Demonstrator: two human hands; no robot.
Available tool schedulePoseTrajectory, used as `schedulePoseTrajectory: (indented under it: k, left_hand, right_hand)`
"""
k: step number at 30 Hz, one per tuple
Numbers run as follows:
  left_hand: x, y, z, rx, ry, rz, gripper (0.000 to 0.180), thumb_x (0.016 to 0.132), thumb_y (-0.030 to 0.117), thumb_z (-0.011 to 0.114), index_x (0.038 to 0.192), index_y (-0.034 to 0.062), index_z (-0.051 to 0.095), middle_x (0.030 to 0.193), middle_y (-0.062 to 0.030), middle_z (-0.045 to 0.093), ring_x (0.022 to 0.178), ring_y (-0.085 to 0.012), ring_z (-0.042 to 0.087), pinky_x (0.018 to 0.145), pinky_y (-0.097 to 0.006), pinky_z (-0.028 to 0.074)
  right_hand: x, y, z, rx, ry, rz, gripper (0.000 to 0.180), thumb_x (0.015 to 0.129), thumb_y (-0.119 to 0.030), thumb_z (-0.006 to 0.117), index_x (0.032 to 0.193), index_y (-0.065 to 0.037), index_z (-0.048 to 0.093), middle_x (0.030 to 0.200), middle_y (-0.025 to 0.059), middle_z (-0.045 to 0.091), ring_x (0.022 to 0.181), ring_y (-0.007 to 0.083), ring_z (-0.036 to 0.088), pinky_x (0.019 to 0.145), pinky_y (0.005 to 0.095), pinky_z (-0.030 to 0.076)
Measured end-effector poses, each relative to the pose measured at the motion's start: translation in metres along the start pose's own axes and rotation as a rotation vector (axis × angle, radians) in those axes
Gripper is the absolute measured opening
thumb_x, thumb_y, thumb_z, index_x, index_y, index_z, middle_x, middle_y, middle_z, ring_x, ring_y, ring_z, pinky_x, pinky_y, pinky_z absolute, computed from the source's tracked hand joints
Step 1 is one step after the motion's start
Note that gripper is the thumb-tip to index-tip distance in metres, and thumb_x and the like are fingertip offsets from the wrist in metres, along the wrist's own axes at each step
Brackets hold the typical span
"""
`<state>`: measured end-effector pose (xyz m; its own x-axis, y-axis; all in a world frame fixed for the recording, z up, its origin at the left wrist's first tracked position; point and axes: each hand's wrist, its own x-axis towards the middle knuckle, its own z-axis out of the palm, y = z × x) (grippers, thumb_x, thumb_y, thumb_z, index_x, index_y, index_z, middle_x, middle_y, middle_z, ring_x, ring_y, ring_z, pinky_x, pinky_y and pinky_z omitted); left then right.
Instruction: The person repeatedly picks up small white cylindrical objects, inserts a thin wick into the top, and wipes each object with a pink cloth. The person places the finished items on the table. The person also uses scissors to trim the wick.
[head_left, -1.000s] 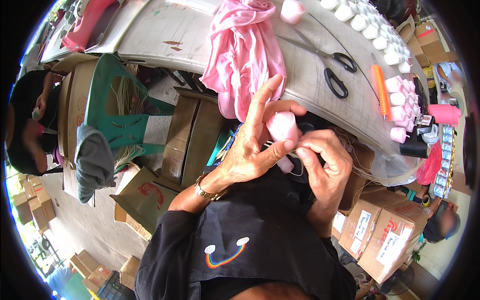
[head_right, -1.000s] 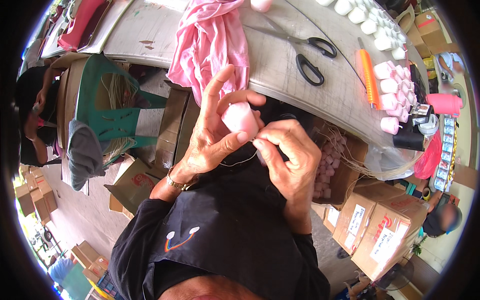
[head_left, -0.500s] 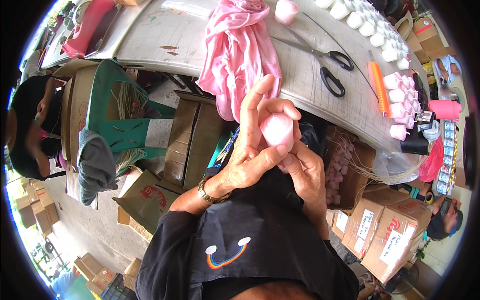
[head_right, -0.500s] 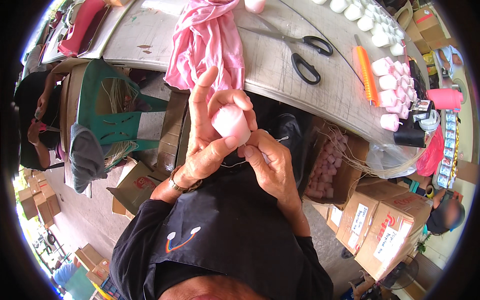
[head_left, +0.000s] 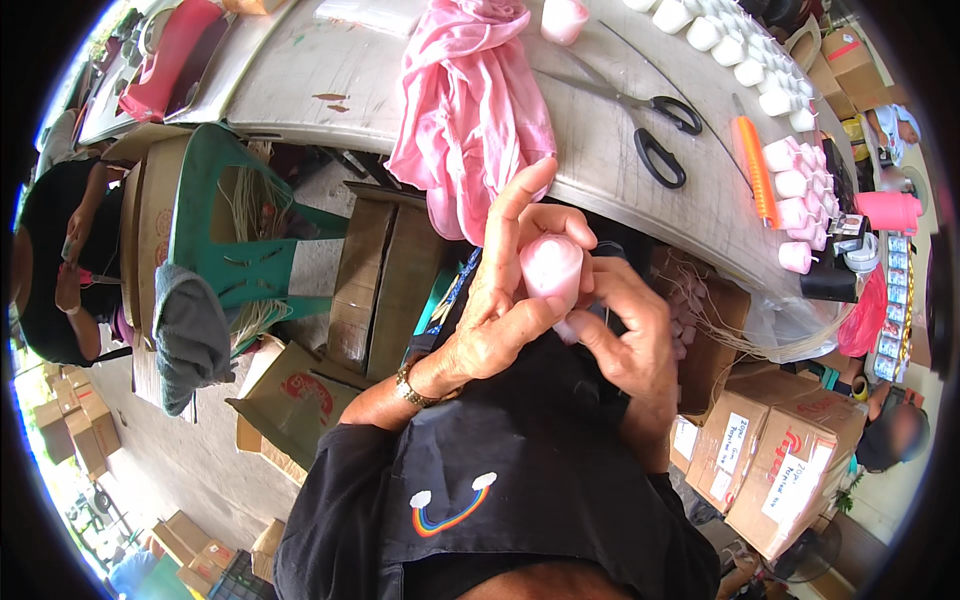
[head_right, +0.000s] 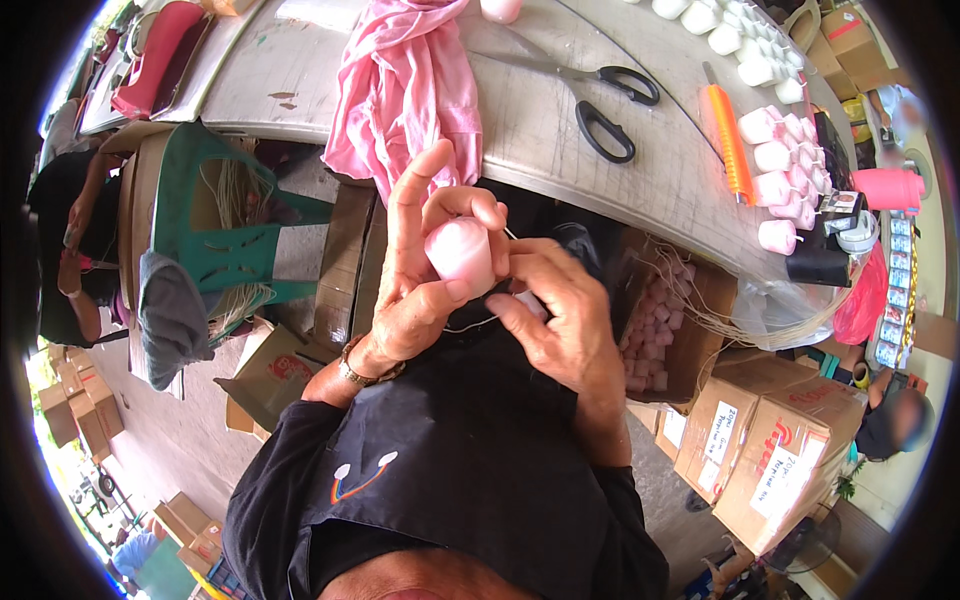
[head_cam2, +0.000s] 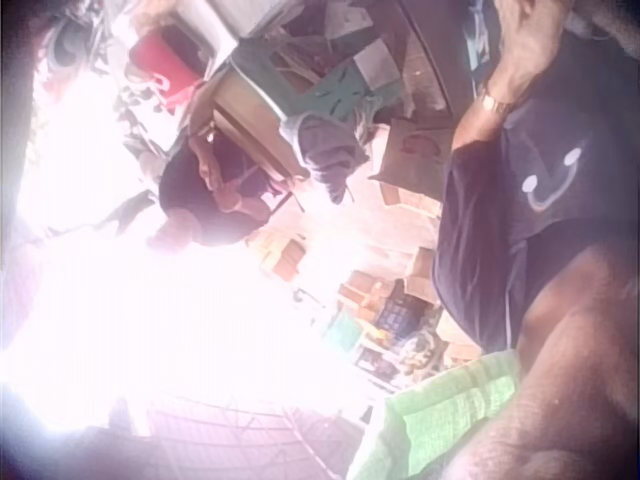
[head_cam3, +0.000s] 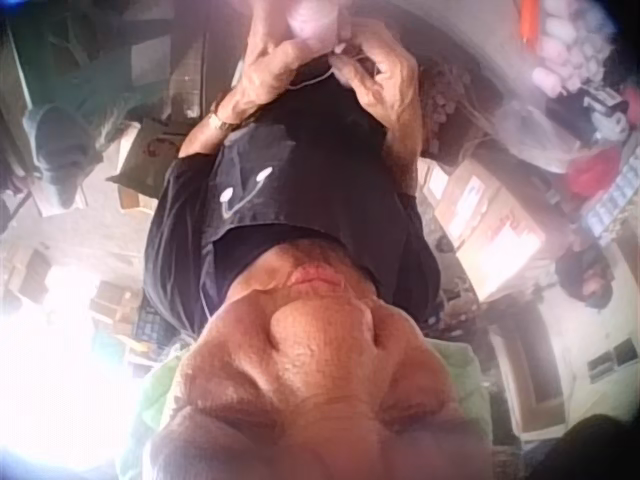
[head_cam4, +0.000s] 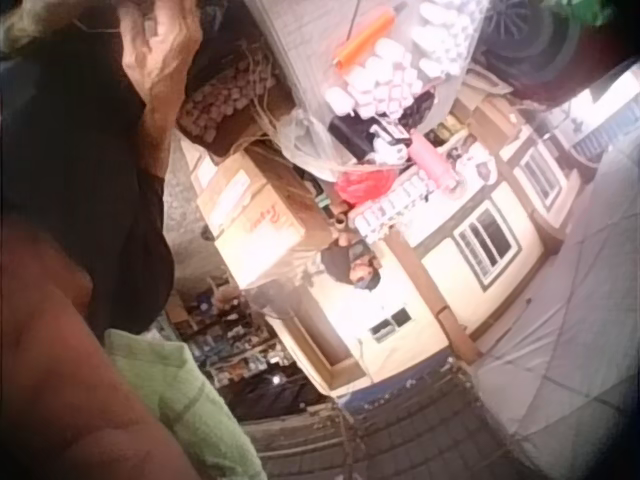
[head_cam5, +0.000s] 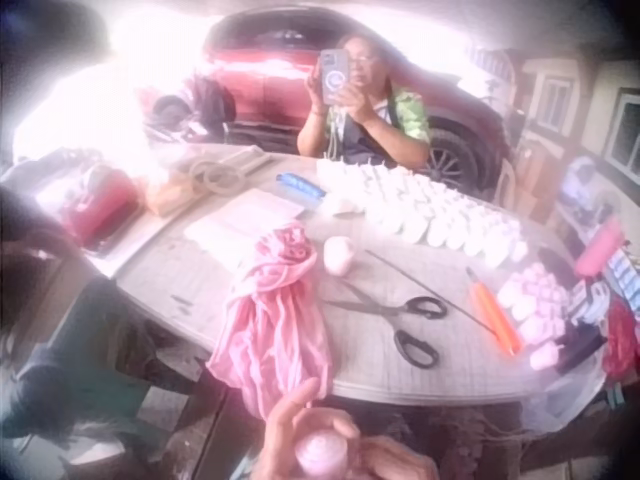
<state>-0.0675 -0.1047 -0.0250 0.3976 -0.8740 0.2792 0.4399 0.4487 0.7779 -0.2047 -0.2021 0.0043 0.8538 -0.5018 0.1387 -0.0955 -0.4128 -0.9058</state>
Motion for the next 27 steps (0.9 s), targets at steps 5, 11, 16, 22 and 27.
schedulePoseTrajectory:
  k: [5, 11, 16, 22, 27]
  left_hand:
    - [0.001, -0.001, 0.004, 0.082, 0.022, 0.082, 0.090, 0.079, -0.002, 0.054, 0.154, 0.0102, 0.007, 0.121, -0.0143, 0.047, 0.102, -0.0209, 0.056, 0.084, -0.031, 0.050]
    - [0.001, -0.004, 0.014, -0.050, 0.028, 0.078, 0.089, 0.088, 0.008, 0.071, 0.153, 0.0094, 0.010, 0.125, -0.0154, 0.045, 0.123, -0.0288, 0.052, 0.087, -0.033, 0.053]
    - [0.002, -0.005, 0.008, -0.047, -0.019, 0.033, 0.079, 0.088, 0.007, 0.070, 0.149, 0.0057, 0.020, 0.125, -0.0140, 0.047, 0.127, -0.0290, 0.050, 0.093, -0.035, 0.050]
    - [0.004, -0.009, 0.004, -0.029, -0.012, 0.114, 0.068, 0.088, 0.005, 0.070, 0.142, 0.0039, 0.030, 0.123, -0.0107, 0.050, 0.131, -0.0291, 0.048, 0.103, -0.038, 0.043]
    - [0.001, -0.006, 0.009, -0.018, 0.000, -0.005, 0.063, 0.088, 0.001, 0.068, 0.140, 0.0039, 0.033, 0.122, -0.0103, 0.051, 0.131, -0.0288, 0.048, 0.095, -0.034, 0.052]
  right_hand:
    - [-0.012, 0.005, 0.029, 0.646, 0.044, 0.325, 0.011, 0.095, -0.007, 0.063, 0.101, 0.001, 0.064, 0.090, 0.0064, 0.064, 0.072, 0.0106, 0.055, 0.064, 0.0246, 0.046]
    - [-0.016, 0.008, 0.023, 0.563, 0.088, 0.228, 0.023, 0.101, -0.020, 0.055, 0.094, 0.000, 0.065, 0.073, 0.0022, 0.059, 0.064, 0.0059, 0.048, 0.057, 0.0214, 0.038]
    - [-0.013, 0.002, 0.020, 0.477, 0.067, 0.228, 0.024, 0.102, -0.016, 0.052, 0.093, 0.002, 0.064, 0.076, 0.0037, 0.062, 0.059, 0.0068, 0.051, 0.055, 0.0221, 0.041]
    - [-0.012, -0.001, 0.022, 0.649, 0.071, 0.334, 0.037, 0.098, -0.025, 0.060, 0.119, 0.002, 0.047, 0.090, 0.0130, 0.066, 0.062, 0.0135, 0.061, 0.056, 0.0248, 0.049]
    - [-0.013, 0.004, 0.019, 0.750, 0.095, 0.239, 0.030, 0.099, -0.007, 0.054, 0.121, -0.002, 0.034, 0.089, 0.0173, 0.067, 0.059, 0.0127, 0.062, 0.059, 0.0229, 0.049]
